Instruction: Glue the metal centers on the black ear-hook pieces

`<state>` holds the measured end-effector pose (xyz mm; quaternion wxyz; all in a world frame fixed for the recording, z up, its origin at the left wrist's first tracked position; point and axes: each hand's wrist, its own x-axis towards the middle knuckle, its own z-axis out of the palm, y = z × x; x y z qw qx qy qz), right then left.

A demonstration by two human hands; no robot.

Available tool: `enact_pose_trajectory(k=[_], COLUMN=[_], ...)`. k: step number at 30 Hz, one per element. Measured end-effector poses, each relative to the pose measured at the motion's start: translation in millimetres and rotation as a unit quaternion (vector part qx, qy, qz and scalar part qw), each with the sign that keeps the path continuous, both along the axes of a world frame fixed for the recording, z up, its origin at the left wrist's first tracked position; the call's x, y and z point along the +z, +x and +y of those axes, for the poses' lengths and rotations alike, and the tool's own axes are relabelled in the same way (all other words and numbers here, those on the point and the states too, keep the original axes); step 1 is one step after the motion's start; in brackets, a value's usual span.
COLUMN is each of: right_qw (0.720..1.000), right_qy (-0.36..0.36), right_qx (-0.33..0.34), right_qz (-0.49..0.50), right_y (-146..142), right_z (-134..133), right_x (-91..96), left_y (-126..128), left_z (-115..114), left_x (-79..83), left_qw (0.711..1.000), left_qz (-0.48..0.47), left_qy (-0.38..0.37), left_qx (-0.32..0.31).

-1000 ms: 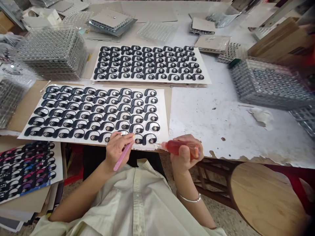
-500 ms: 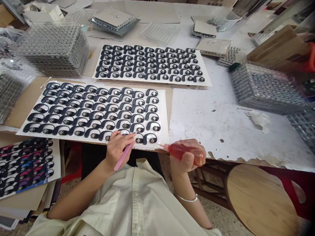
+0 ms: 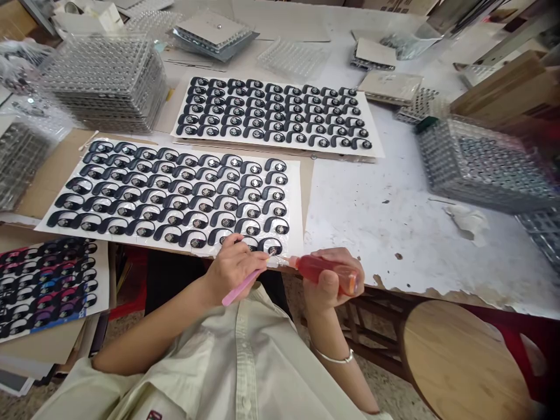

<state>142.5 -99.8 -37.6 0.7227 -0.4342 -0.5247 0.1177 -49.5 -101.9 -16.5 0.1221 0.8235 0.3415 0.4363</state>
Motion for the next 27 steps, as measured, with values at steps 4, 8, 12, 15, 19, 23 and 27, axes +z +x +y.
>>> enact_pose_trajectory(k=[4, 8, 12, 15, 19, 23, 27], right_qw=[1.0, 0.999, 1.0, 1.0, 0.999, 0.998, 0.996], right_qy=[-0.011, -0.016, -0.011, 0.004, 0.007, 0.017, 0.045], right_qx=[-0.003, -0.003, 0.001, 0.003, 0.024, 0.04, 0.048], right_qz=[-0.022, -0.032, -0.027, -0.028, -0.034, -0.04, -0.052], right_y=[0.0, -0.7, -1.8, -2.5, -1.8, 0.3, 0.7], right_z=[-0.5, -1.0, -1.1, -1.0, -2.0, -2.7, -2.3], right_x=[0.7, 1.2, 2.1, 2.6, 2.0, -0.7, -4.2], left_y=[-0.7, -1.5, -1.8, -1.7, -1.8, -2.4, -2.6], left_z=[1.8, 3.0, 3.5, 3.7, 3.8, 4.9, 6.3], left_x=[-0.8, -0.7, -1.1, -1.6, -2.2, -1.7, -0.6], left_qw=[1.0, 1.0, 1.0, 1.0, 1.0, 1.0, 1.0], left_qz=[-0.002, 0.004, 0.006, -0.003, -0.014, -0.014, -0.015], left_qy=[-0.006, -0.005, -0.004, -0.007, -0.016, -0.018, -0.011], left_qx=[0.005, 0.003, 0.0, -0.007, -0.012, -0.016, -0.018])
